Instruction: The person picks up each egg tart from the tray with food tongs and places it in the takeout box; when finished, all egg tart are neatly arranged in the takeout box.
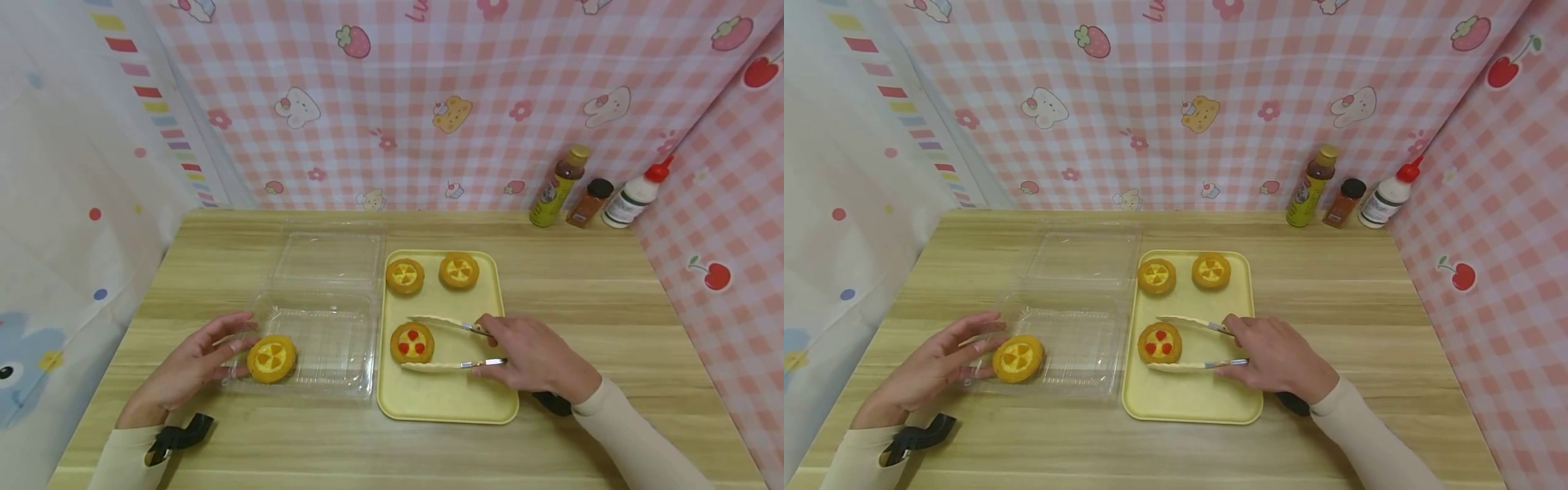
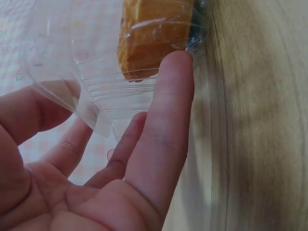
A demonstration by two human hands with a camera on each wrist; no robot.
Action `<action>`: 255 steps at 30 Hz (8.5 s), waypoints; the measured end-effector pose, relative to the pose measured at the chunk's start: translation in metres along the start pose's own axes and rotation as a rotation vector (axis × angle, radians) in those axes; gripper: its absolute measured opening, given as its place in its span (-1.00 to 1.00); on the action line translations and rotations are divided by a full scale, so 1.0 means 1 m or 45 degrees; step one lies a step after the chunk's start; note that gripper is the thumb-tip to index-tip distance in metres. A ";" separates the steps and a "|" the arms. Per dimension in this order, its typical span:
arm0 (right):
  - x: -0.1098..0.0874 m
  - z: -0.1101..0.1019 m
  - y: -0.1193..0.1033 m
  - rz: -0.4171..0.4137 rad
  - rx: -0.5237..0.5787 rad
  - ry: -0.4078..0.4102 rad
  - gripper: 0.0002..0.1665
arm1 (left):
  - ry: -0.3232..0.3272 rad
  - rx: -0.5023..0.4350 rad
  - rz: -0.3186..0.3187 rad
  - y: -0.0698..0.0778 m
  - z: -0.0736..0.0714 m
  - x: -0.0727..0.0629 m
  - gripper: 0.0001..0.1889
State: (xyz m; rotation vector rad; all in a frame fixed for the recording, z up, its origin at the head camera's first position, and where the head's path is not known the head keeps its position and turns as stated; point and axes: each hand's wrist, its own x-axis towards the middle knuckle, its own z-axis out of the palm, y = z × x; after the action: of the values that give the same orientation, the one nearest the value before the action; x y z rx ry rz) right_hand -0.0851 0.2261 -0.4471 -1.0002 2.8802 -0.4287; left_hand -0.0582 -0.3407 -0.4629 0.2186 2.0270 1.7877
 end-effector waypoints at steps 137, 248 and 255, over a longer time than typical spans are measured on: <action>0.146 -0.004 -0.101 -0.109 -0.029 -0.014 -0.09 | 0.031 0.000 0.014 -0.003 0.001 0.002 -0.43; 0.004 -0.029 0.031 0.404 0.063 0.257 -0.23 | 0.048 0.042 -0.035 0.003 0.003 0.002 -0.42; 0.011 -0.034 0.009 0.298 0.040 0.263 -0.22 | 0.036 0.032 -0.014 0.002 0.003 0.002 -0.42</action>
State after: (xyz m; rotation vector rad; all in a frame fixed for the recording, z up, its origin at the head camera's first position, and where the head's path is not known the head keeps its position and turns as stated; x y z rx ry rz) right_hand -0.1036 0.2342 -0.4164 -0.6366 3.1110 -0.5878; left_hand -0.0595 -0.3371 -0.4618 0.1902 2.0668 1.7692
